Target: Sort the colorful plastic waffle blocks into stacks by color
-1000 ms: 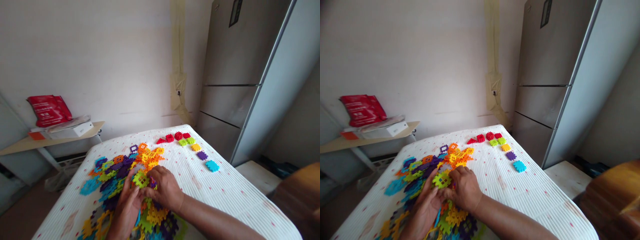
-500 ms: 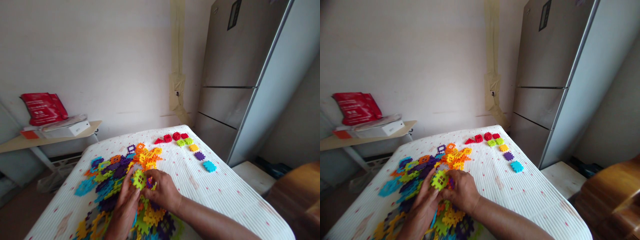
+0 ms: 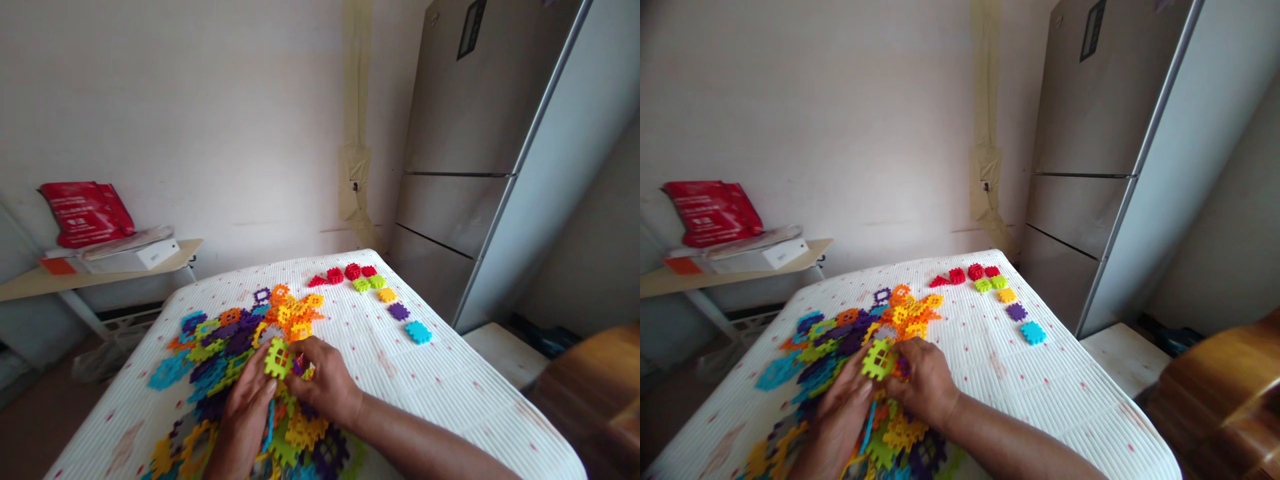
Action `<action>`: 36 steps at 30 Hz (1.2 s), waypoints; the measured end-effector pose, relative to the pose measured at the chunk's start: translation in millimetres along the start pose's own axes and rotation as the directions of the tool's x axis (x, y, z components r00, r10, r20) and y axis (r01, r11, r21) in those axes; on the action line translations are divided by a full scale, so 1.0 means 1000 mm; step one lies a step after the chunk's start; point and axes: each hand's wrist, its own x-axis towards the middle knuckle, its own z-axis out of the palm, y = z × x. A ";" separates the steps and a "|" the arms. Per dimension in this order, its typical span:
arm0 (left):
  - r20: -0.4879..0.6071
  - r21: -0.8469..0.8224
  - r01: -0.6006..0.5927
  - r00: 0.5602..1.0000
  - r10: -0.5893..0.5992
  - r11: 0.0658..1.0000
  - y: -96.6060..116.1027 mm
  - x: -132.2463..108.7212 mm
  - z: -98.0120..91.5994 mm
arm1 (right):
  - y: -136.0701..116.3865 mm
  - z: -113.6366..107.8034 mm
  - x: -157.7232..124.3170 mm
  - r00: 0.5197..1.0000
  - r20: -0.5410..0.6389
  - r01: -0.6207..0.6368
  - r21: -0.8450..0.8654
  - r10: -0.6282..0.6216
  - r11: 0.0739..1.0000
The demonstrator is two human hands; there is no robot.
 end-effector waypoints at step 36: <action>-0.286 0.323 0.061 0.958 0.036 0.944 0.001 0.007 -0.016 | 0.136 -0.110 0.088 0.856 -0.308 -0.495 -0.722 0.415 0.483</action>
